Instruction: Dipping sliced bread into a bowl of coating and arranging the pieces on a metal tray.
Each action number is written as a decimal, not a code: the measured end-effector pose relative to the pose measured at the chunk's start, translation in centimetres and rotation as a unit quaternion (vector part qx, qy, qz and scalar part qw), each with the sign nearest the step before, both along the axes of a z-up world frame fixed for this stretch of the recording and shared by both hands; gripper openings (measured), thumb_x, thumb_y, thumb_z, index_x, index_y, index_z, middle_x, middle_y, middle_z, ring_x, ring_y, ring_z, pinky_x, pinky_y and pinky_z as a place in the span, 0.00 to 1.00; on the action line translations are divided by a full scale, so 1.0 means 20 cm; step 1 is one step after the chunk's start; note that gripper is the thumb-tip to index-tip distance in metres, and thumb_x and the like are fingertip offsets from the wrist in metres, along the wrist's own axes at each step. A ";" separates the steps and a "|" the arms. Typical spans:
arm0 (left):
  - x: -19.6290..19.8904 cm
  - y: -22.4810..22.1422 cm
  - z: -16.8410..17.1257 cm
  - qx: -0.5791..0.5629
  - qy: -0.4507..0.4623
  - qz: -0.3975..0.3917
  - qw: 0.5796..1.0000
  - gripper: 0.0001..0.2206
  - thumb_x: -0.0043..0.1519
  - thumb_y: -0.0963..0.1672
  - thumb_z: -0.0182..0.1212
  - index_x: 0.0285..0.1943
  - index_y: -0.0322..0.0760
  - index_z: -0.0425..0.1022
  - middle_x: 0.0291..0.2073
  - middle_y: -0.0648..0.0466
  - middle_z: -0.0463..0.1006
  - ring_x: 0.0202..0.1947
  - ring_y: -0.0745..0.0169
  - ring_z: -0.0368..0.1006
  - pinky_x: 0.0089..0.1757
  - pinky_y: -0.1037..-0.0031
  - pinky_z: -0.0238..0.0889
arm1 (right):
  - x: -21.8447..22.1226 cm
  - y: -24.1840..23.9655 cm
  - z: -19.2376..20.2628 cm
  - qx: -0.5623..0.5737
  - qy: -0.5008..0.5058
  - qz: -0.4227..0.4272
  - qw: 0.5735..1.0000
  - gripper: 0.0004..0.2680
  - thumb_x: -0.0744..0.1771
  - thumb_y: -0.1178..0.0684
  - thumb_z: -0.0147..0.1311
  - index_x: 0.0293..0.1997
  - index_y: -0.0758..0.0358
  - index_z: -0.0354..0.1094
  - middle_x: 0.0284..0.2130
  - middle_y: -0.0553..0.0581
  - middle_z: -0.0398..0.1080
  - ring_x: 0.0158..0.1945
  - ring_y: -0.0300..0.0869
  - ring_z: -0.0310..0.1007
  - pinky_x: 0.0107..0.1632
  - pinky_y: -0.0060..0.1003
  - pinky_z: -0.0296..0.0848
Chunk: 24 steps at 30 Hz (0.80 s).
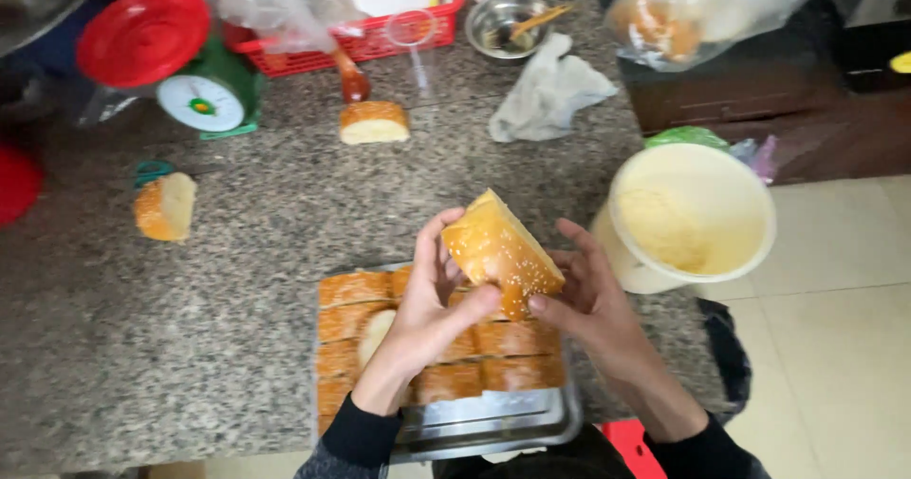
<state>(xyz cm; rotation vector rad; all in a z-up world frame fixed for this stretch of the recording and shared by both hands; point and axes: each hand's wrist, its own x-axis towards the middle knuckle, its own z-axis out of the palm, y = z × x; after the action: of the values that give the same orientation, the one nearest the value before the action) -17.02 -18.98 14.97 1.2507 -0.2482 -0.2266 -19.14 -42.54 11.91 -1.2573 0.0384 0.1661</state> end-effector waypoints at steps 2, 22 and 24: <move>0.00 -0.20 0.06 0.030 -0.001 0.009 1.000 0.47 0.63 0.45 0.77 0.87 0.47 0.46 0.76 0.48 0.69 0.66 0.61 0.75 0.65 0.69 0.70 | -0.02 -0.16 -0.02 0.008 -0.019 0.005 1.000 0.38 0.65 0.63 0.68 0.87 0.53 0.48 0.60 0.60 0.72 0.61 0.44 0.78 0.62 0.41 0.79; 0.56 -1.41 -0.14 0.674 -0.210 -0.191 0.682 0.51 0.54 0.54 0.82 0.86 0.65 0.51 0.62 0.43 0.73 0.60 0.30 0.80 0.47 0.37 0.76 | 0.15 -1.25 -0.17 -0.029 0.090 -0.321 0.942 0.10 0.79 0.54 0.48 0.69 0.63 0.64 0.49 0.58 0.74 0.48 0.48 0.83 0.52 0.42 0.82; 0.53 -1.45 -0.07 0.699 -0.174 -0.219 0.658 0.48 0.58 0.50 0.80 0.86 0.51 0.52 0.62 0.36 0.74 0.58 0.26 0.80 0.49 0.37 0.78 | 0.17 -1.26 -0.18 -0.026 0.100 -0.323 0.941 0.08 0.79 0.54 0.48 0.67 0.62 0.66 0.48 0.56 0.75 0.46 0.45 0.84 0.50 0.39 0.82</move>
<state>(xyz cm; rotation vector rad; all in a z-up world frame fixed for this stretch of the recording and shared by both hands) -6.38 -48.04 13.48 2.8024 -0.8077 -0.6711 -15.71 -67.72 8.34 -1.2170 0.6280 -0.2816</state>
